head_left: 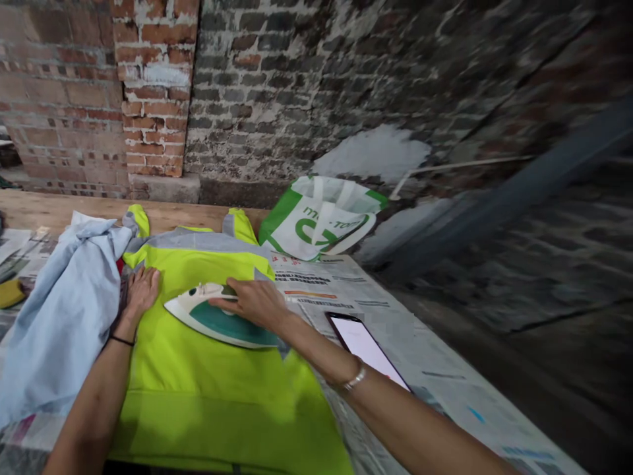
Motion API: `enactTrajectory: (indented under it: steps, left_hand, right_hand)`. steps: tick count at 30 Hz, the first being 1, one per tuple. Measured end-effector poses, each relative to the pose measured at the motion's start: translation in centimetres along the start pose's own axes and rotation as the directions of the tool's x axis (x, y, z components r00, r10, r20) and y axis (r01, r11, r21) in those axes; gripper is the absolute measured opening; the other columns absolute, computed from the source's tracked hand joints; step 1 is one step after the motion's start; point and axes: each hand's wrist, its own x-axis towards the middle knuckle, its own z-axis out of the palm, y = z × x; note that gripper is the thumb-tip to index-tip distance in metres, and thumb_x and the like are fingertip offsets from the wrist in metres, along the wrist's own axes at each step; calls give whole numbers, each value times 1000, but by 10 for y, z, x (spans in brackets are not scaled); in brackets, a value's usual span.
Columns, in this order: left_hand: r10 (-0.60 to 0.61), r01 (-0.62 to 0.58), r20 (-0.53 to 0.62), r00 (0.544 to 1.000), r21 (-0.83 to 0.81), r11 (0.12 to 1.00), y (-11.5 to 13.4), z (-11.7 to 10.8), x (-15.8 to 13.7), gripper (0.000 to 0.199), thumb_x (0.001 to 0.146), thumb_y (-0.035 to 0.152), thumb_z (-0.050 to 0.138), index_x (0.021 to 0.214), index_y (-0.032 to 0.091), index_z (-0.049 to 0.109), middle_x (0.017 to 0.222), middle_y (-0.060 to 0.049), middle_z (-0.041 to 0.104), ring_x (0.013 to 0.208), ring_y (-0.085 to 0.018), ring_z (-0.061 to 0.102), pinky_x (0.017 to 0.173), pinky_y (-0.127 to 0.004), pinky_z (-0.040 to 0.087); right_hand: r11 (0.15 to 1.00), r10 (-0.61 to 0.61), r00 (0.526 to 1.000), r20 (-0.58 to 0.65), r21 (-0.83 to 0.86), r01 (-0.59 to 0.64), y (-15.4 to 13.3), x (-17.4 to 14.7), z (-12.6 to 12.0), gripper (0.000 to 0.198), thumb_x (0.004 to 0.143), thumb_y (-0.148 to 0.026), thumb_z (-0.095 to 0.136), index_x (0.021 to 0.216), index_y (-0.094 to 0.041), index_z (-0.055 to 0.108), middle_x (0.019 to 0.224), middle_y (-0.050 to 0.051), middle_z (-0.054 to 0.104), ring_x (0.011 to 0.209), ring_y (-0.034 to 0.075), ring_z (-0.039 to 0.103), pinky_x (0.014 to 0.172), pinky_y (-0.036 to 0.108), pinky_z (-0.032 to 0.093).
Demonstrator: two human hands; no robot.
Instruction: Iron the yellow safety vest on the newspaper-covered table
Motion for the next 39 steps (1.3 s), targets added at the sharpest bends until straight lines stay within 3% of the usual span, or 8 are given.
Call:
enactTrajectory:
  steps: [5, 11, 18, 22, 26, 32, 35, 39]
  left_hand:
    - [-1, 1, 3, 1000, -4, 1000, 2, -1, -1, 50, 110, 37, 26, 141, 23, 62, 154, -8, 59, 153, -27, 40, 127, -53, 26]
    - [-11, 11, 20, 1000, 3, 1000, 2, -2, -2, 52, 111, 39, 23, 143, 22, 60, 155, -8, 58, 154, -26, 38, 128, -51, 25]
    - [-22, 23, 32, 999, -5, 1000, 0, -2, 0, 55, 111, 39, 21, 146, 19, 58, 156, -10, 57, 155, -26, 37, 128, -52, 25]
    - [-23, 24, 13, 1000, -23, 999, -2, 0, 1, 54, 111, 40, 22, 147, 20, 57, 155, -10, 58, 154, -26, 40, 128, -52, 27]
    - [-29, 29, -9, 1000, -44, 999, -3, 2, 1, 55, 111, 40, 20, 148, 20, 57, 154, -10, 59, 153, -26, 42, 127, -51, 28]
    - [-25, 24, -17, 1000, -65, 998, -2, 2, 1, 55, 111, 39, 22, 145, 19, 60, 152, -10, 61, 152, -26, 43, 127, -49, 27]
    - [-27, 25, -24, 999, -64, 998, -1, 1, 1, 54, 111, 39, 23, 145, 18, 60, 152, -11, 61, 152, -27, 43, 127, -50, 28]
    - [-29, 27, -35, 999, -46, 999, -1, 1, 0, 54, 111, 40, 25, 144, 19, 62, 151, -10, 61, 151, -27, 44, 127, -49, 30]
  right_hand:
    - [998, -63, 998, 5, -14, 63, 8, -10, 1, 66, 96, -82, 43, 101, -24, 72, 92, 12, 81, 88, 29, 76, 66, 30, 40]
    - [973, 231, 973, 7, 12, -231, -6, 56, -4, 70, 100, -77, 40, 123, -18, 70, 109, 20, 79, 103, 32, 75, 80, 35, 48]
    - [957, 287, 953, -96, 58, -283, -16, 112, 4, 65, 107, -63, 38, 121, -8, 69, 116, 26, 75, 111, 33, 71, 88, 36, 47]
    - [980, 199, 979, -46, 12, -199, -15, 95, -2, 70, 103, -72, 38, 121, -12, 69, 110, 22, 77, 109, 32, 72, 84, 35, 47]
    - [999, 46, 999, 15, -8, -46, -10, 42, -4, 70, 97, -80, 42, 115, -19, 71, 99, 16, 80, 96, 30, 75, 72, 32, 43]
    - [959, -276, 953, -121, 37, 283, 7, -30, 13, 70, 95, -85, 41, 90, -22, 71, 78, 9, 78, 73, 24, 73, 60, 30, 29]
    - [973, -227, 962, -155, 6, 230, 7, -27, 16, 70, 96, -83, 40, 91, -21, 72, 78, 10, 78, 73, 24, 73, 60, 30, 29]
    - [999, -30, 997, -76, -48, 26, 3, 14, 10, 68, 98, -80, 41, 107, -21, 73, 97, 13, 81, 88, 28, 76, 65, 30, 39]
